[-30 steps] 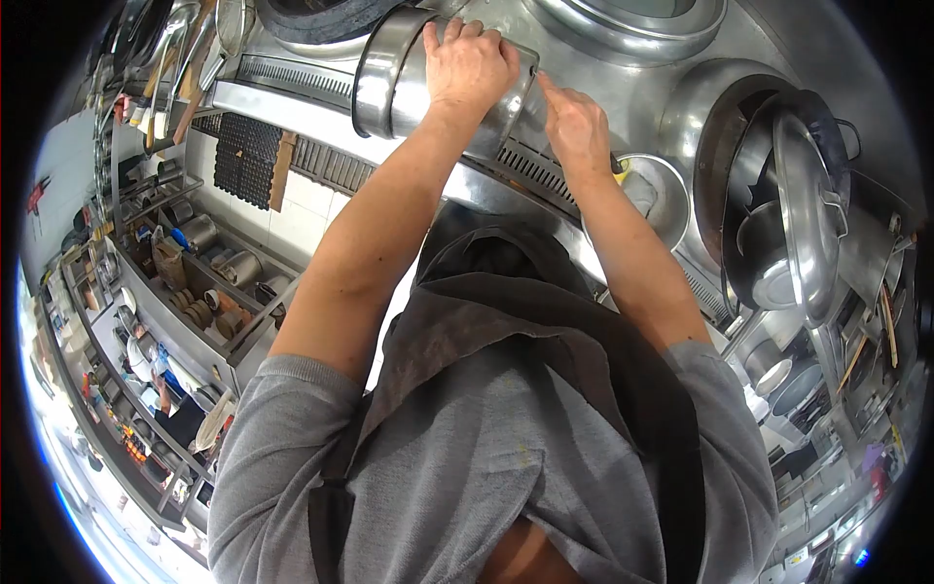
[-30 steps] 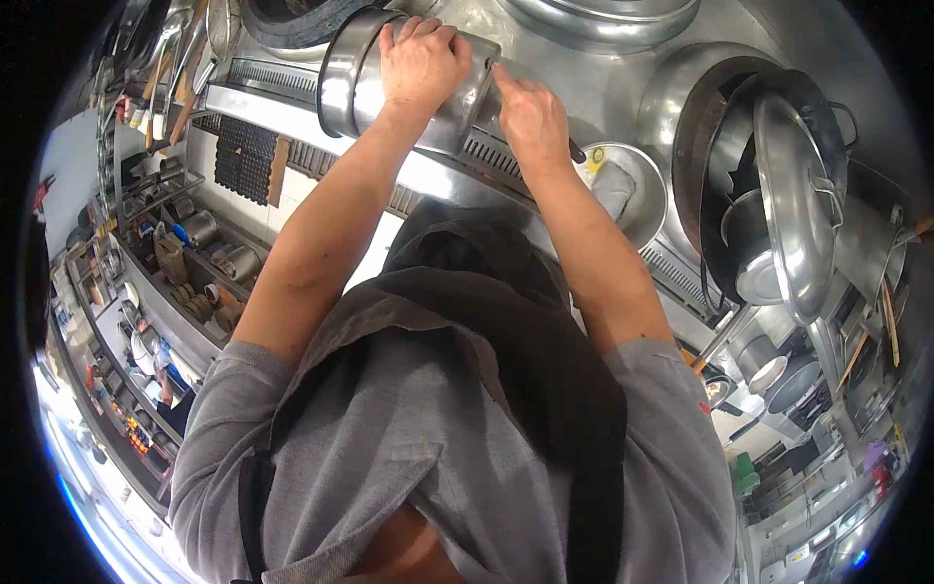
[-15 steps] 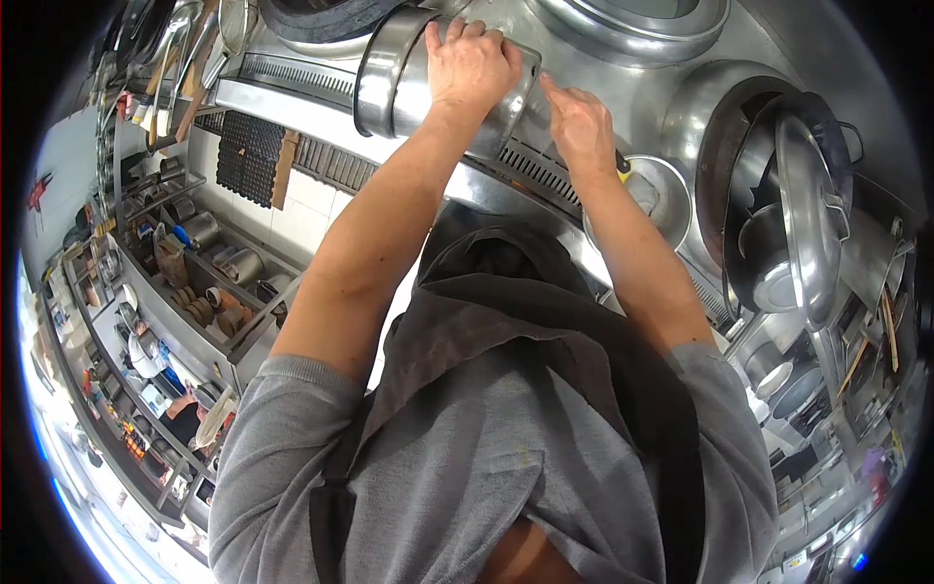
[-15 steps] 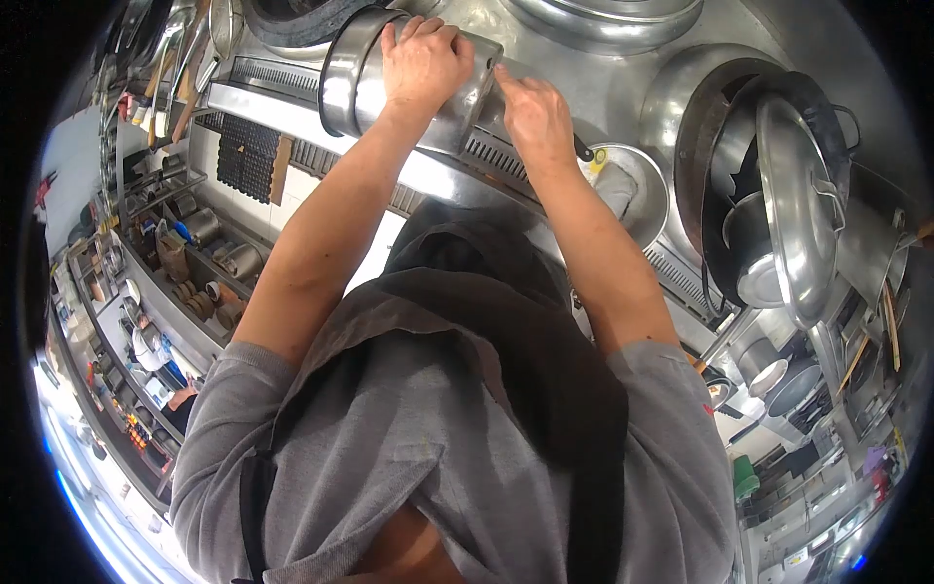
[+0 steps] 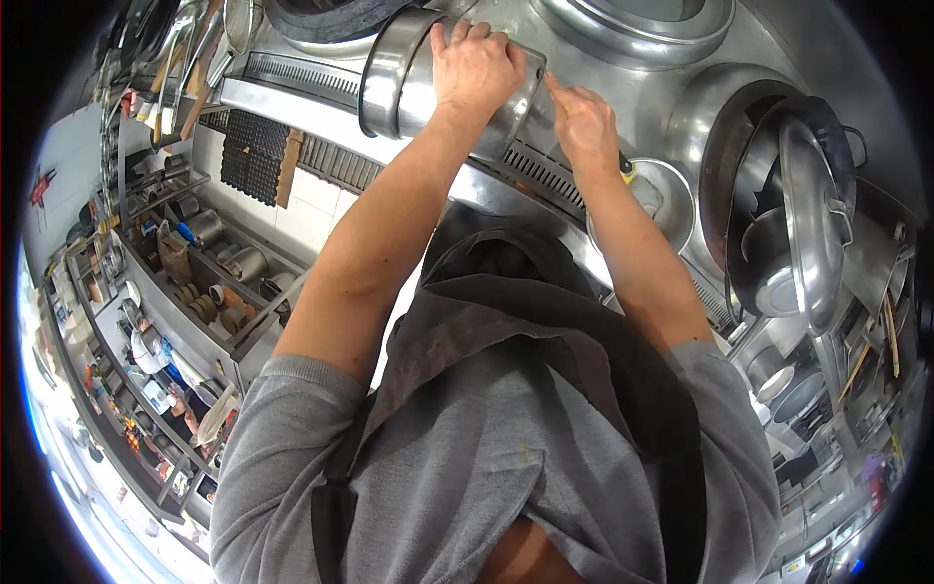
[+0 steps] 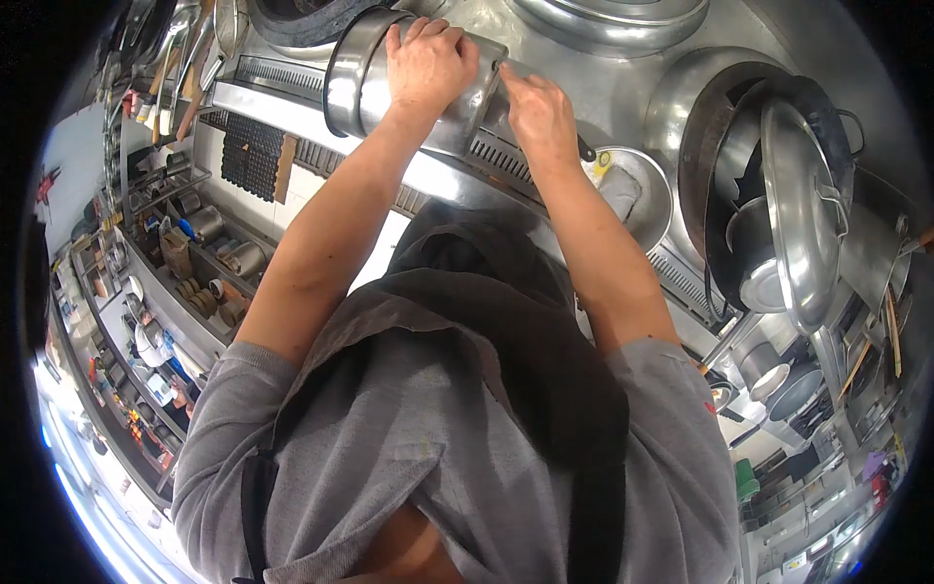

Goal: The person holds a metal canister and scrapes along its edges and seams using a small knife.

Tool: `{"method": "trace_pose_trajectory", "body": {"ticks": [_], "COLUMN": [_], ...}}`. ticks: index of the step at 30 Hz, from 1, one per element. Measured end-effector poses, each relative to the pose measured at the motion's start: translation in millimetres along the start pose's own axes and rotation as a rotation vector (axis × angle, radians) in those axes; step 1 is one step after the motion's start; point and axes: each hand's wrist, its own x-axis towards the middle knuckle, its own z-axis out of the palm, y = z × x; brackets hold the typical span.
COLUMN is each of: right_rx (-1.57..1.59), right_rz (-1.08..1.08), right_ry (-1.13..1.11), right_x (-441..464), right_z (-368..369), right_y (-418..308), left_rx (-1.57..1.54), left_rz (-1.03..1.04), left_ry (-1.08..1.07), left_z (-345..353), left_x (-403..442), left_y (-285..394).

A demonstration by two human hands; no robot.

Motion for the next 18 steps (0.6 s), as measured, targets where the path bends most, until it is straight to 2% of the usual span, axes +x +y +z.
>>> {"method": "trace_pose_trajectory", "body": {"ticks": [3,18], "right_rx": [0.007,0.034], "right_rz": [0.017,0.061], "right_ry": [-0.048,0.004], "right_x": [-6.3,-4.9], "right_z": [-2.3,1.9], "right_y": [-0.9,-6.4], "left_rx": [0.000,0.014], "left_rz": [-0.002,-0.008], "left_ry": [0.006,-0.009], "left_z": [0.3,0.1], "left_x": [0.7,2.6], "left_y": [-0.6,2.1]}}
